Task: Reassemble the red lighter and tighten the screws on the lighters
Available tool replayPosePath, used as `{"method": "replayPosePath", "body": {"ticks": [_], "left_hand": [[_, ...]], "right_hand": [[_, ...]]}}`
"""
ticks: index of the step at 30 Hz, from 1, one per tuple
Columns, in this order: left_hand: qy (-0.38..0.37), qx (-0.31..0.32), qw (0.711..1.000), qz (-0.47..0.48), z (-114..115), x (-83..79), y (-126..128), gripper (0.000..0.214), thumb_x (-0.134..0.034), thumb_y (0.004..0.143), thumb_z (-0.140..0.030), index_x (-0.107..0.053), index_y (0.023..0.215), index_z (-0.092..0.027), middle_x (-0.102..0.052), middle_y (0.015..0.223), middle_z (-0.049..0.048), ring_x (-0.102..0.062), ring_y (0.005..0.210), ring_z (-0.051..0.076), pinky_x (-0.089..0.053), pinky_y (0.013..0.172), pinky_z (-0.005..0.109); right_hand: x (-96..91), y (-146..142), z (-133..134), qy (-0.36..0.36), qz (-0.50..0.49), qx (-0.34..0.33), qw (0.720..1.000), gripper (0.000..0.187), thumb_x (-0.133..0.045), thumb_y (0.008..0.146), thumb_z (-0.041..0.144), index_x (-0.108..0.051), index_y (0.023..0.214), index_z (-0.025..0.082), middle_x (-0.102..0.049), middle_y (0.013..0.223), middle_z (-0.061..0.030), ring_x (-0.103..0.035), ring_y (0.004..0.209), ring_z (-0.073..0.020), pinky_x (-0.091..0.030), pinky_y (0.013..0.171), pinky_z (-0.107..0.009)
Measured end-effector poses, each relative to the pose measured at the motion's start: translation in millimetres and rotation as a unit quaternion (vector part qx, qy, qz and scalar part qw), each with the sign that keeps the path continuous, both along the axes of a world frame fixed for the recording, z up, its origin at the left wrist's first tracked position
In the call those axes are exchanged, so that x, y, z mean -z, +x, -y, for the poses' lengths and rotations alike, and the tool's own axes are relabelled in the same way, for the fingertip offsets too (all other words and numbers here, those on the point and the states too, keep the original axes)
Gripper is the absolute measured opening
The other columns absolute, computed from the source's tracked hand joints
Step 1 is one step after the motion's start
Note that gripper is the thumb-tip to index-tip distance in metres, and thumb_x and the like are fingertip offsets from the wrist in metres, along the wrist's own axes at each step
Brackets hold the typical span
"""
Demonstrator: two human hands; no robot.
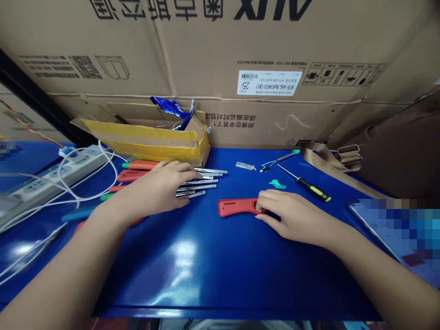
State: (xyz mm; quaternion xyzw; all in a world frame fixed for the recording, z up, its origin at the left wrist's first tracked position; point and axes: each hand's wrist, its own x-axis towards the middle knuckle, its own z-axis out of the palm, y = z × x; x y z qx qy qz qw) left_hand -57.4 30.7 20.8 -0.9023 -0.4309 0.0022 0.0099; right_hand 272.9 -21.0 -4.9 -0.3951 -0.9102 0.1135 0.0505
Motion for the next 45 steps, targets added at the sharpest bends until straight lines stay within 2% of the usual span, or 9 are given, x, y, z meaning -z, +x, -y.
{"method": "replayPosePath", "body": {"ticks": [6, 12, 18, 22, 26, 31, 40, 43, 45], "left_hand": [[-0.004, 0.009, 0.999, 0.04, 6, -4.8, 7, 0.05, -0.067, 0.078, -0.036, -0.064, 0.127, -0.029, -0.064, 0.129, 0.0058, -0.06, 0.114, 0.029, -0.044, 0.1, 0.043], [-0.024, 0.073, 0.988, 0.131, 27, -1.4, 38, 0.045, -0.067, 0.088, -0.047, -0.064, 0.127, -0.026, -0.065, 0.13, 0.0072, -0.059, 0.121, 0.028, -0.046, 0.105, 0.043], [-0.024, 0.068, 0.981, 0.18, 40, 21.5, 59, 0.062, -0.068, 0.09, -0.041, -0.048, 0.146, -0.025, -0.06, 0.139, 0.0116, -0.056, 0.128, 0.03, -0.047, 0.108, 0.047], [-0.019, 0.051, 0.982, 0.179, 39, 26.5, 59, 0.077, -0.069, 0.089, -0.04, -0.032, 0.155, -0.028, -0.056, 0.144, 0.0124, -0.056, 0.127, 0.031, -0.047, 0.106, 0.049], [-0.017, 0.061, 0.986, 0.153, 37, 26.5, 57, 0.075, -0.07, 0.088, -0.037, -0.035, 0.154, -0.026, -0.058, 0.142, 0.0121, -0.057, 0.125, 0.031, -0.046, 0.106, 0.047], [-0.013, 0.092, 0.987, 0.128, 33, 29.0, 57, 0.052, -0.066, 0.092, -0.03, -0.051, 0.143, -0.023, -0.07, 0.118, 0.0086, -0.061, 0.116, 0.027, -0.044, 0.104, 0.044], [0.005, 0.113, 0.986, 0.121, 32, 33.4, 60, 0.038, -0.059, 0.097, -0.034, -0.058, 0.134, -0.024, -0.068, 0.118, 0.0072, -0.061, 0.111, 0.026, -0.044, 0.094, 0.041], [0.004, 0.121, 0.983, 0.138, 35, 30.1, 61, 0.037, -0.058, 0.097, -0.039, -0.06, 0.131, -0.025, -0.066, 0.121, 0.0069, -0.059, 0.113, 0.026, -0.042, 0.096, 0.041], [-0.007, 0.135, 0.979, 0.154, 38, 26.0, 62, 0.035, -0.058, 0.097, -0.042, -0.062, 0.127, -0.026, -0.065, 0.121, 0.0059, -0.058, 0.113, 0.025, -0.041, 0.097, 0.04]], "right_hand": [[0.6, 3, -2, -0.011, -0.029, -0.003, 1.0, 0.012, -0.056, 0.098, 0.026, -0.06, 0.087, 0.021, -0.062, 0.088, -0.0022, -0.057, 0.077, -0.017, -0.042, 0.069, -0.03], [-1.4, 5, -1, -0.021, -0.107, 0.005, 0.994, 0.013, -0.058, 0.098, 0.028, -0.062, 0.088, 0.021, -0.065, 0.087, -0.0014, -0.058, 0.076, -0.0151, -0.043, 0.069, -0.028], [-1.3, 3, -2, 0.072, -0.172, 0.071, 0.98, 0.015, -0.052, 0.1, 0.026, -0.062, 0.09, 0.021, -0.066, 0.088, -0.0043, -0.061, 0.078, -0.0165, -0.045, 0.071, -0.029], [-3.3, 7, -6, 0.109, -0.18, 0.101, 0.972, 0.017, -0.051, 0.099, 0.025, -0.062, 0.087, 0.021, -0.066, 0.087, -0.0042, -0.061, 0.08, -0.0173, -0.046, 0.073, -0.03], [-11.7, 11, -3, 0.029, -0.159, 0.053, 0.985, 0.018, -0.053, 0.099, 0.024, -0.064, 0.085, 0.021, -0.067, 0.084, -0.002, -0.061, 0.078, -0.0155, -0.045, 0.072, -0.029], [-15.8, 6, 6, -0.064, -0.083, -0.034, 0.994, 0.019, -0.057, 0.097, 0.024, -0.064, 0.08, 0.021, -0.066, 0.079, 0.0001, -0.059, 0.073, -0.0141, -0.041, 0.067, -0.027], [-7.5, 1, 5, 0.015, -0.04, -0.046, 0.998, 0.023, -0.056, 0.099, 0.031, -0.063, 0.08, 0.02, -0.063, 0.078, -0.0004, -0.056, 0.07, -0.0141, -0.038, 0.065, -0.028], [-1.9, 9, -7, 0.069, -0.073, 0.003, 0.995, 0.023, -0.054, 0.099, 0.032, -0.063, 0.082, 0.02, -0.065, 0.082, -0.0021, -0.059, 0.076, -0.0163, -0.042, 0.069, -0.03], [5.4, 20, -22, 0.133, -0.111, 0.076, 0.982, 0.017, -0.055, 0.097, 0.031, -0.064, 0.087, 0.021, -0.068, 0.09, -0.0049, -0.061, 0.088, -0.0208, -0.045, 0.079, -0.034]]}}
